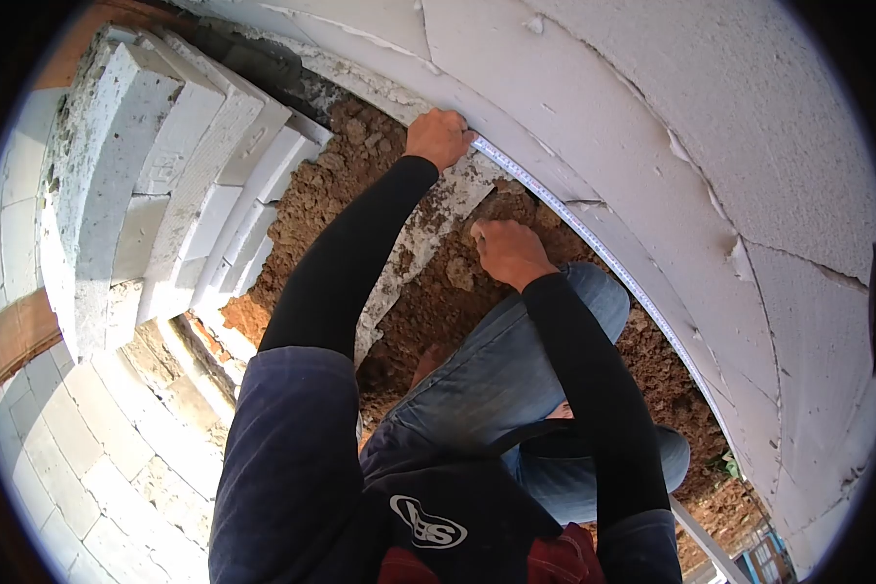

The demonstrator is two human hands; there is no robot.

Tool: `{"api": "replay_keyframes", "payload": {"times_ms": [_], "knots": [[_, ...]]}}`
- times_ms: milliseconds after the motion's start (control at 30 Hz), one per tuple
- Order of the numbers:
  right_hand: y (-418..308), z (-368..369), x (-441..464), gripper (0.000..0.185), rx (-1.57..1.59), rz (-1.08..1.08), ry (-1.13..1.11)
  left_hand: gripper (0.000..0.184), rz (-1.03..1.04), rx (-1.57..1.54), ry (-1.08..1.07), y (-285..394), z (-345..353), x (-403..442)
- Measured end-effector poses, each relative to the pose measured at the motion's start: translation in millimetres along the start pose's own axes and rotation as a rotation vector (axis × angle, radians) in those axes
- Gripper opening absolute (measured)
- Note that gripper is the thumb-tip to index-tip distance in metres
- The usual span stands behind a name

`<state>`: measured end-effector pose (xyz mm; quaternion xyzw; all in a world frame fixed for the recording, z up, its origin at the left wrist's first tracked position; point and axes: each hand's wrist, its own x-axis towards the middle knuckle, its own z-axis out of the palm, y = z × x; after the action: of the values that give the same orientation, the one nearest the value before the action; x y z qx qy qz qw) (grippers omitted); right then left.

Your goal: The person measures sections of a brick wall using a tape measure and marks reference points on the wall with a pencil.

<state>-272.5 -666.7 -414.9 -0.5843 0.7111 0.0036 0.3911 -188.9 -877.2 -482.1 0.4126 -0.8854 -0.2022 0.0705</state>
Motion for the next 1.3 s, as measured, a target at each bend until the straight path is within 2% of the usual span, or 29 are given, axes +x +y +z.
{"api": "replay_keyframes", "payload": {"times_ms": [233, 633, 833, 1033, 1133, 1300], "knots": [[5, 11, 5, 0.021, -0.003, -0.01, 0.118, 0.034, -0.028, 0.01, -0.045, 5, -6, 0], [0, 7, 4, 0.023, -0.009, 0.016, 0.108, 0.033, -0.046, -0.003, -0.048, 3, -2, 1], [2, 10, 4, 0.027, -0.018, -0.013, 0.195, 0.031, -0.044, 0.001, -0.045, 7, -6, -1], [-2, -3, 4, 0.028, 0.0, 0.07, 0.167, 0.031, -0.023, -0.002, -0.021, 4, -2, -1], [15, 0, 15, 0.025, -0.059, -0.054, 0.414, 0.032, -0.039, -0.003, -0.036, 2, -2, 0], [33, -33, 28, 0.023, -0.206, -0.174, 0.485, 0.032, -0.024, -0.015, -0.031, 1, 1, 0]]}}
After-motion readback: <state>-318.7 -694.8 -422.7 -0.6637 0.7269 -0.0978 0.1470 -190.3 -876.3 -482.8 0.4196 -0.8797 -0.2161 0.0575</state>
